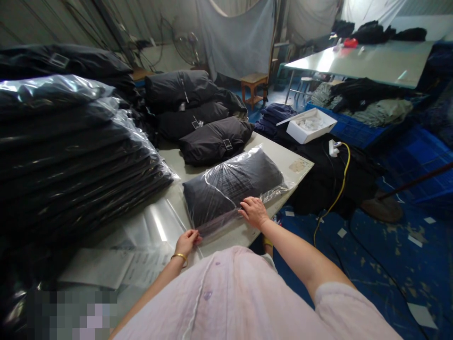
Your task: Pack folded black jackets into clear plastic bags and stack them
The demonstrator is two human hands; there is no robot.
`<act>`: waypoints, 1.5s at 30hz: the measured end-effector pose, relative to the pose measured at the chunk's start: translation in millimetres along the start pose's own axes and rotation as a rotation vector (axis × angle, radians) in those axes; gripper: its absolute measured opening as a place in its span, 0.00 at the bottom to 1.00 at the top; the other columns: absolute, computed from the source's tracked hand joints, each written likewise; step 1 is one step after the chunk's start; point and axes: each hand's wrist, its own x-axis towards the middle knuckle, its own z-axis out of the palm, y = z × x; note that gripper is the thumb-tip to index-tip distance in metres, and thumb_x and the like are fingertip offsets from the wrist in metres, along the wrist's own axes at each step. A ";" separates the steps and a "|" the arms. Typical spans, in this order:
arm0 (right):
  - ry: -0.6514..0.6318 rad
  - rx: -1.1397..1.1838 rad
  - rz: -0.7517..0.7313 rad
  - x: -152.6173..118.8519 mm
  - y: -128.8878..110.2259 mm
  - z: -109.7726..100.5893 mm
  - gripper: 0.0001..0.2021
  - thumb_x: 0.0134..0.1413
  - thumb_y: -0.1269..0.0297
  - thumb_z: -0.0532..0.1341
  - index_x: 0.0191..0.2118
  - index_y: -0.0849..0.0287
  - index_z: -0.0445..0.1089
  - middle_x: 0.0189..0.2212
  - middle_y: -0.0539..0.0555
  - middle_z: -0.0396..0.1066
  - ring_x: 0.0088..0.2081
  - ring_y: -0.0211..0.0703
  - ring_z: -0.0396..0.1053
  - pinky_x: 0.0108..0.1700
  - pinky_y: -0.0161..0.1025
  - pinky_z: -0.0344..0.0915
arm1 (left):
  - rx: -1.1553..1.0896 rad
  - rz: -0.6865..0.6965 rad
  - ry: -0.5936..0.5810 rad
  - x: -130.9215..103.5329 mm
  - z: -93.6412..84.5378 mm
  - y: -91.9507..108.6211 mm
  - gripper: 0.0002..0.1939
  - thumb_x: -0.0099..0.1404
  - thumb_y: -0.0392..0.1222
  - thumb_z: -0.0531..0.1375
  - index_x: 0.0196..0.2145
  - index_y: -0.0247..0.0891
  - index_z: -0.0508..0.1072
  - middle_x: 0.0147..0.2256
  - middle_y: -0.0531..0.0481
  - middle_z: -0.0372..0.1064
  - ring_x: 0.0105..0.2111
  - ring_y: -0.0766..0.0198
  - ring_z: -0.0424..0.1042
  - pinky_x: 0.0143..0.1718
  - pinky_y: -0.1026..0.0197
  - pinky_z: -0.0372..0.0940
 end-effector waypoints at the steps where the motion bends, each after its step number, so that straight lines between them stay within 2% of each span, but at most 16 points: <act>1: -0.015 0.007 0.033 8.7 -6.3 -4.6 0.22 0.66 0.48 0.48 0.49 0.55 0.72 0.49 0.60 0.71 0.53 0.50 0.64 0.56 0.46 0.55 | -0.014 -0.005 -0.004 0.3 0.1 -0.6 0.23 0.46 0.64 0.60 0.25 0.40 0.67 0.20 0.52 0.72 0.25 0.61 0.73 0.29 0.61 0.65; 5: -0.169 -0.001 0.157 48.6 -27.5 -16.8 0.22 0.61 0.43 0.54 0.40 0.57 0.75 0.39 0.60 0.74 0.44 0.49 0.69 0.47 0.43 0.60 | -0.012 -0.001 -0.018 -1.1 0.1 0.4 0.23 0.48 0.65 0.57 0.25 0.41 0.67 0.19 0.52 0.71 0.23 0.62 0.71 0.28 0.61 0.64; 8: -0.328 0.041 0.234 77.3 -36.1 -19.0 0.14 0.57 0.50 0.61 0.35 0.56 0.76 0.36 0.58 0.76 0.41 0.48 0.72 0.42 0.40 0.62 | -0.002 0.014 -0.009 -5.1 0.3 2.3 0.22 0.50 0.64 0.56 0.25 0.41 0.67 0.20 0.52 0.71 0.23 0.62 0.71 0.28 0.62 0.64; 10: -0.367 0.157 0.287 94.6 -39.2 -17.7 0.08 0.53 0.56 0.64 0.32 0.54 0.76 0.35 0.55 0.77 0.40 0.47 0.73 0.39 0.37 0.63 | 0.000 0.023 0.006 -8.0 0.7 3.2 0.21 0.51 0.63 0.55 0.25 0.41 0.67 0.20 0.52 0.71 0.23 0.62 0.72 0.28 0.61 0.64; 13: -0.309 0.547 0.441 117.7 -43.6 -12.6 0.06 0.49 0.60 0.66 0.27 0.56 0.74 0.29 0.53 0.77 0.37 0.44 0.73 0.38 0.34 0.64 | 0.029 0.047 0.040 -11.0 1.9 3.8 0.20 0.53 0.62 0.54 0.25 0.41 0.67 0.19 0.51 0.71 0.23 0.61 0.72 0.28 0.61 0.65; 17: -0.229 0.898 0.582 142.4 -53.5 -5.9 0.09 0.57 0.60 0.61 0.29 0.58 0.69 0.24 0.52 0.75 0.30 0.38 0.73 0.34 0.33 0.67 | 0.067 0.064 0.069 -13.9 3.4 5.7 0.18 0.57 0.59 0.54 0.25 0.41 0.68 0.19 0.51 0.71 0.22 0.62 0.71 0.27 0.62 0.64; 22: -0.169 1.151 0.567 164.0 -69.5 -7.5 0.10 0.60 0.58 0.58 0.31 0.56 0.60 0.27 0.51 0.76 0.28 0.37 0.74 0.34 0.35 0.70 | 0.091 0.066 0.102 -19.2 4.7 9.6 0.19 0.59 0.58 0.53 0.25 0.41 0.68 0.20 0.51 0.72 0.23 0.62 0.71 0.27 0.63 0.63; 25: 0.009 1.394 0.478 173.7 -78.4 -8.5 0.12 0.58 0.54 0.59 0.31 0.56 0.60 0.30 0.50 0.76 0.33 0.37 0.74 0.38 0.35 0.68 | 0.107 0.064 0.123 -22.0 5.3 9.6 0.19 0.60 0.58 0.53 0.25 0.41 0.68 0.20 0.51 0.72 0.24 0.62 0.72 0.29 0.63 0.64; 27: 0.095 1.423 0.400 177.7 -81.7 -8.3 0.14 0.57 0.50 0.59 0.33 0.56 0.62 0.33 0.49 0.75 0.37 0.38 0.73 0.39 0.35 0.67 | 0.129 0.071 0.141 -23.9 5.5 9.2 0.18 0.62 0.57 0.52 0.25 0.41 0.68 0.21 0.51 0.72 0.25 0.62 0.72 0.29 0.63 0.63; 28: 0.085 1.369 0.361 178.1 -82.2 -8.3 0.14 0.57 0.50 0.59 0.34 0.56 0.64 0.34 0.49 0.75 0.38 0.39 0.73 0.40 0.35 0.67 | 0.145 0.075 0.150 -24.9 5.7 9.3 0.18 0.62 0.57 0.51 0.26 0.41 0.68 0.21 0.51 0.72 0.25 0.62 0.72 0.29 0.63 0.63; 30: -0.016 1.129 0.267 174.7 -80.7 -8.8 0.13 0.59 0.52 0.58 0.36 0.57 0.67 0.35 0.50 0.76 0.40 0.41 0.72 0.43 0.37 0.67 | 0.199 0.077 0.166 -27.1 6.3 10.5 0.18 0.63 0.56 0.50 0.25 0.42 0.68 0.22 0.52 0.73 0.26 0.62 0.72 0.30 0.63 0.62; 32: -0.104 0.789 0.147 164.3 -77.0 -9.2 0.09 0.60 0.58 0.58 0.41 0.56 0.70 0.42 0.53 0.76 0.45 0.43 0.72 0.49 0.41 0.65 | 0.267 0.074 0.177 -29.4 7.2 13.2 0.18 0.64 0.55 0.50 0.25 0.42 0.68 0.23 0.52 0.73 0.26 0.62 0.72 0.30 0.63 0.60; 35: -0.055 0.410 -0.022 135.8 -71.1 -6.3 0.17 0.62 0.64 0.56 0.56 0.58 0.66 0.59 0.59 0.65 0.60 0.48 0.62 0.59 0.45 0.58 | 0.353 0.076 0.209 -32.0 9.3 18.4 0.18 0.65 0.53 0.50 0.23 0.42 0.68 0.24 0.51 0.74 0.26 0.61 0.72 0.30 0.63 0.58; 38: 0.032 0.267 -0.152 94.7 -66.1 3.3 0.23 0.65 0.66 0.51 0.64 0.64 0.58 0.65 0.61 0.55 0.68 0.48 0.45 0.64 0.47 0.52 | 0.401 0.058 0.283 -34.2 12.0 23.6 0.11 0.65 0.50 0.53 0.29 0.43 0.69 0.24 0.52 0.74 0.27 0.60 0.72 0.29 0.63 0.57; 41: 0.021 0.218 -0.323 48.9 -60.7 16.3 0.25 0.65 0.66 0.50 0.66 0.62 0.54 0.67 0.59 0.50 0.70 0.45 0.38 0.66 0.47 0.49 | 0.479 0.057 0.367 -38.9 15.3 29.5 0.10 0.64 0.47 0.55 0.40 0.43 0.70 0.27 0.52 0.74 0.28 0.58 0.72 0.30 0.62 0.58; 45: -0.095 0.195 -0.588 5.0 -56.2 33.6 0.28 0.64 0.65 0.52 0.67 0.60 0.52 0.68 0.56 0.46 0.70 0.45 0.36 0.68 0.48 0.44 | 0.625 0.369 0.583 -48.3 25.0 38.3 0.16 0.66 0.47 0.53 0.47 0.36 0.71 0.38 0.41 0.73 0.41 0.53 0.71 0.44 0.55 0.62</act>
